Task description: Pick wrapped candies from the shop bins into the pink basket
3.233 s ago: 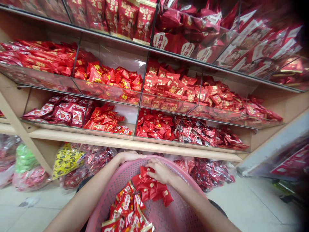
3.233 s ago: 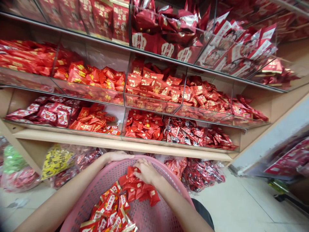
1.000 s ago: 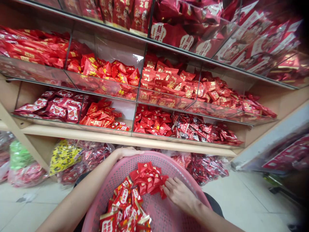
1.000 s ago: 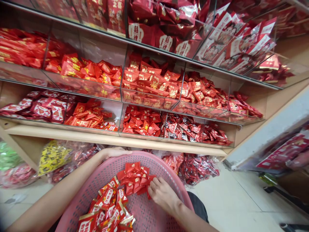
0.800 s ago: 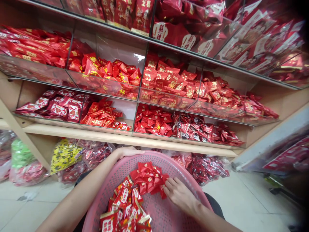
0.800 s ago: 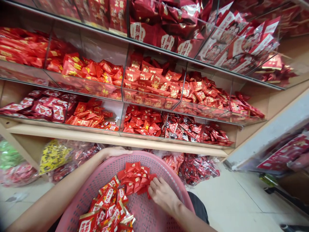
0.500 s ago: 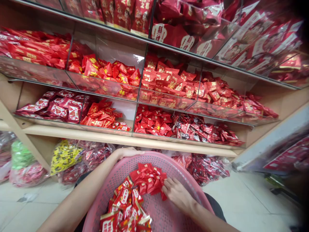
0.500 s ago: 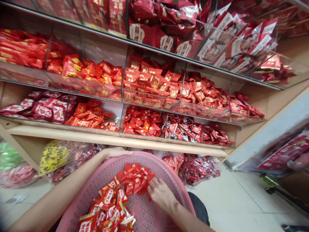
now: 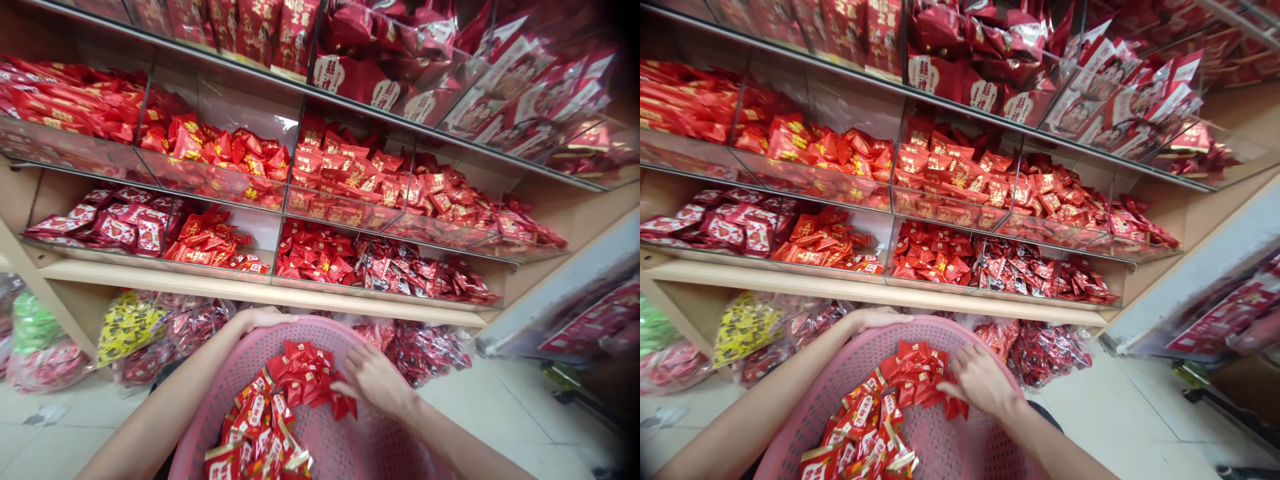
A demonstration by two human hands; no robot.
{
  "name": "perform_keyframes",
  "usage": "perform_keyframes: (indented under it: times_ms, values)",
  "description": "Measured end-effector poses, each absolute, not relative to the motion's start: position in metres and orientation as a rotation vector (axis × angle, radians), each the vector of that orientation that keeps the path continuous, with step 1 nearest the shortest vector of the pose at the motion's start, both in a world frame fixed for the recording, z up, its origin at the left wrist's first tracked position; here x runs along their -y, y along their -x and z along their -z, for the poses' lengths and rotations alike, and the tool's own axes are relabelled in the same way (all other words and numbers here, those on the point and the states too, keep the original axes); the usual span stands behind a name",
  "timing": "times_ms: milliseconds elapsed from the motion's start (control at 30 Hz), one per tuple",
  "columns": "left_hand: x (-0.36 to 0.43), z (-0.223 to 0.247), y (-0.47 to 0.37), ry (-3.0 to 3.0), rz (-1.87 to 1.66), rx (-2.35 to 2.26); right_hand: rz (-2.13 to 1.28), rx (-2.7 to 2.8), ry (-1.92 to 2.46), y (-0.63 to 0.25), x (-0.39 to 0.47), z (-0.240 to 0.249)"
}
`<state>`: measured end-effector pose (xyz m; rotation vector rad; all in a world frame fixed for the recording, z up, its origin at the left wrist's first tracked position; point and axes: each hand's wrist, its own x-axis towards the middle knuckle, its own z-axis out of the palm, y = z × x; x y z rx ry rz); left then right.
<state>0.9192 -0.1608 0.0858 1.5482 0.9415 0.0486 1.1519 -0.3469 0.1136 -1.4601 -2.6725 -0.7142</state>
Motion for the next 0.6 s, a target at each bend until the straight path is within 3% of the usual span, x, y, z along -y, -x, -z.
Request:
perform_keyframes:
  times_ms: [300,600]
  values:
    - [0.160,-0.083,-0.920,-1.561,-0.070,-0.964,0.657,2.246,1.614,-1.156,0.265,-0.197]
    - [0.163,-0.089,-0.918,-1.650,-0.084,-0.985,0.198,2.092,1.740,-1.143,0.195,-0.198]
